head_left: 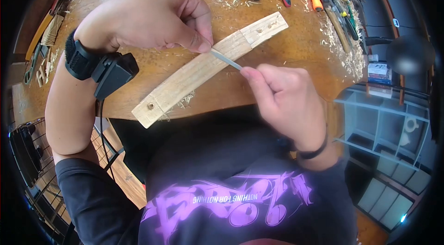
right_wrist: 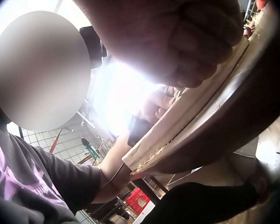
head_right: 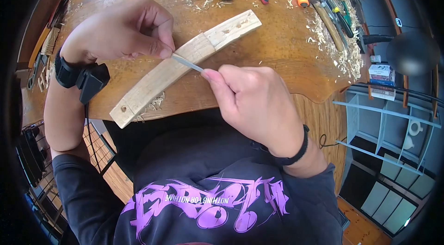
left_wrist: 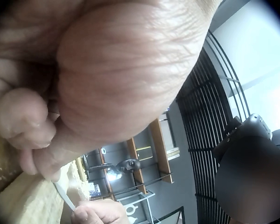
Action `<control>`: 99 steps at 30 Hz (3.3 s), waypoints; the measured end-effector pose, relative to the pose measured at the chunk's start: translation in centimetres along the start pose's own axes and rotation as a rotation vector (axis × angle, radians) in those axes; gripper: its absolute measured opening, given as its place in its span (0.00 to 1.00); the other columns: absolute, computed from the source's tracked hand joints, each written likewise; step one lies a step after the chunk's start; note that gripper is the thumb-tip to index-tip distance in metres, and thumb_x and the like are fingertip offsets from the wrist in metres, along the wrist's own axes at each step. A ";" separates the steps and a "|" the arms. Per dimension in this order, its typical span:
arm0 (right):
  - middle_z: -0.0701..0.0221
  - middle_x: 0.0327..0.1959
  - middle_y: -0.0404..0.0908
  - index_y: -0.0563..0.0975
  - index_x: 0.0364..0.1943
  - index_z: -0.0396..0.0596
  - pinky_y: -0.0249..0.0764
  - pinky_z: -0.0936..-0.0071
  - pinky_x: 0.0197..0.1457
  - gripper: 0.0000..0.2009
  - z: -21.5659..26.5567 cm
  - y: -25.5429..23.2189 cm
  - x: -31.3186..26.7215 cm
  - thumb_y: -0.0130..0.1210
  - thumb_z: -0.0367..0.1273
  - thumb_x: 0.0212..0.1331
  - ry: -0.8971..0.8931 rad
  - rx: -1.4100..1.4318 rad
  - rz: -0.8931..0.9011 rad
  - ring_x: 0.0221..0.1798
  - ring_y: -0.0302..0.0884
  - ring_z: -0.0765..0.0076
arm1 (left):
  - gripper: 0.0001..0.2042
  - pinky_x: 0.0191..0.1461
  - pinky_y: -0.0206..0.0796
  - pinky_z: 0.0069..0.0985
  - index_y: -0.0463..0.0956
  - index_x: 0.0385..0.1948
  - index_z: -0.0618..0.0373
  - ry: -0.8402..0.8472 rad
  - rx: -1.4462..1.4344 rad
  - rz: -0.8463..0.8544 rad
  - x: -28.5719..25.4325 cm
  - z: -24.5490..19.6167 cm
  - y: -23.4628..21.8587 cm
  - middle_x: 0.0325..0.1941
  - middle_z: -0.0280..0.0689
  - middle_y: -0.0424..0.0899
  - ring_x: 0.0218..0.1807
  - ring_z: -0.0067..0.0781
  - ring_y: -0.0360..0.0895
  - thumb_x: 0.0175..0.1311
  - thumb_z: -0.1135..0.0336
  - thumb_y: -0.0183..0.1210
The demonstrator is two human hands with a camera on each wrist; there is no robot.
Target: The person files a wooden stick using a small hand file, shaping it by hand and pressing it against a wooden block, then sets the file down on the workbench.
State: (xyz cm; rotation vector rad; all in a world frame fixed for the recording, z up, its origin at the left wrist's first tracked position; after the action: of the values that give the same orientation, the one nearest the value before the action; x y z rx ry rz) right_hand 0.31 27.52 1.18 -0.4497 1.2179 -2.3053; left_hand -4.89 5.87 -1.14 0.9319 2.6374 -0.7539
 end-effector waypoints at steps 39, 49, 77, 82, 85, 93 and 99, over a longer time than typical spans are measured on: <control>0.73 0.15 0.59 0.69 0.22 0.39 0.60 0.63 0.27 0.31 -3.8 3.1 -1.2 0.49 0.46 0.86 0.413 0.589 0.428 0.23 0.54 0.75 | 0.06 0.45 0.78 0.20 0.90 0.39 0.66 0.038 0.097 -0.063 -0.3 -0.9 0.2 0.34 0.35 0.93 0.36 0.21 0.88 0.66 0.73 0.75; 0.75 0.14 0.65 0.71 0.21 0.41 0.62 0.65 0.28 0.32 -3.7 3.2 -1.1 0.47 0.48 0.87 0.406 0.564 0.465 0.21 0.59 0.77 | 0.07 0.45 0.79 0.21 0.90 0.39 0.66 0.093 0.093 -0.062 -0.6 -1.0 0.3 0.36 0.37 0.94 0.38 0.22 0.89 0.65 0.74 0.76; 0.75 0.14 0.66 0.71 0.21 0.41 0.63 0.66 0.27 0.32 -3.3 3.9 -0.4 0.47 0.48 0.87 0.382 0.590 0.434 0.21 0.60 0.76 | 0.17 0.32 0.59 0.27 0.74 0.28 0.60 0.149 0.170 -0.191 -0.7 -0.9 -0.1 0.23 0.27 0.72 0.27 0.21 0.66 0.58 0.72 0.80; 0.75 0.15 0.66 0.71 0.21 0.42 0.63 0.66 0.27 0.32 -3.5 3.5 -1.1 0.46 0.48 0.87 0.413 0.590 0.461 0.21 0.61 0.77 | 0.19 0.31 0.57 0.28 0.71 0.27 0.59 0.148 0.188 -0.173 -0.8 -1.0 -0.4 0.22 0.27 0.67 0.27 0.22 0.63 0.58 0.72 0.80; 0.76 0.15 0.66 0.71 0.21 0.42 0.64 0.67 0.28 0.32 -3.3 3.9 -0.9 0.46 0.48 0.87 0.414 0.585 0.455 0.21 0.62 0.77 | 0.20 0.31 0.56 0.28 0.70 0.26 0.59 0.173 0.236 -0.188 -0.6 -0.6 -0.1 0.22 0.27 0.66 0.26 0.22 0.62 0.58 0.72 0.80; 0.74 0.14 0.65 0.71 0.21 0.41 0.63 0.66 0.28 0.32 -3.5 3.8 -1.7 0.46 0.48 0.87 0.440 0.572 0.427 0.21 0.61 0.76 | 0.22 0.31 0.53 0.28 0.66 0.25 0.57 0.150 0.214 -0.148 -0.9 -2.0 -0.1 0.22 0.27 0.62 0.27 0.22 0.59 0.58 0.72 0.80; 0.74 0.14 0.65 0.70 0.21 0.40 0.63 0.65 0.27 0.32 -3.4 3.6 -1.4 0.46 0.47 0.87 0.392 0.528 0.421 0.20 0.60 0.76 | 0.22 0.31 0.54 0.29 0.66 0.25 0.57 0.211 0.251 -0.185 -0.9 -0.9 -0.2 0.22 0.28 0.61 0.27 0.23 0.59 0.58 0.72 0.80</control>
State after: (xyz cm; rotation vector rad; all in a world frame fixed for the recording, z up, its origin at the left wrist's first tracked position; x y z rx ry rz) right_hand 0.73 28.85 -3.75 0.4219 0.7125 -2.2642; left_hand -4.42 5.77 0.05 0.8787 2.8910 -1.1082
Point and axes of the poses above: each hand's wrist, its own x-axis towards the middle knuckle, its own y-axis out of the palm, z = x × y, the point moved 6 cm from there along x, towards the middle knuckle
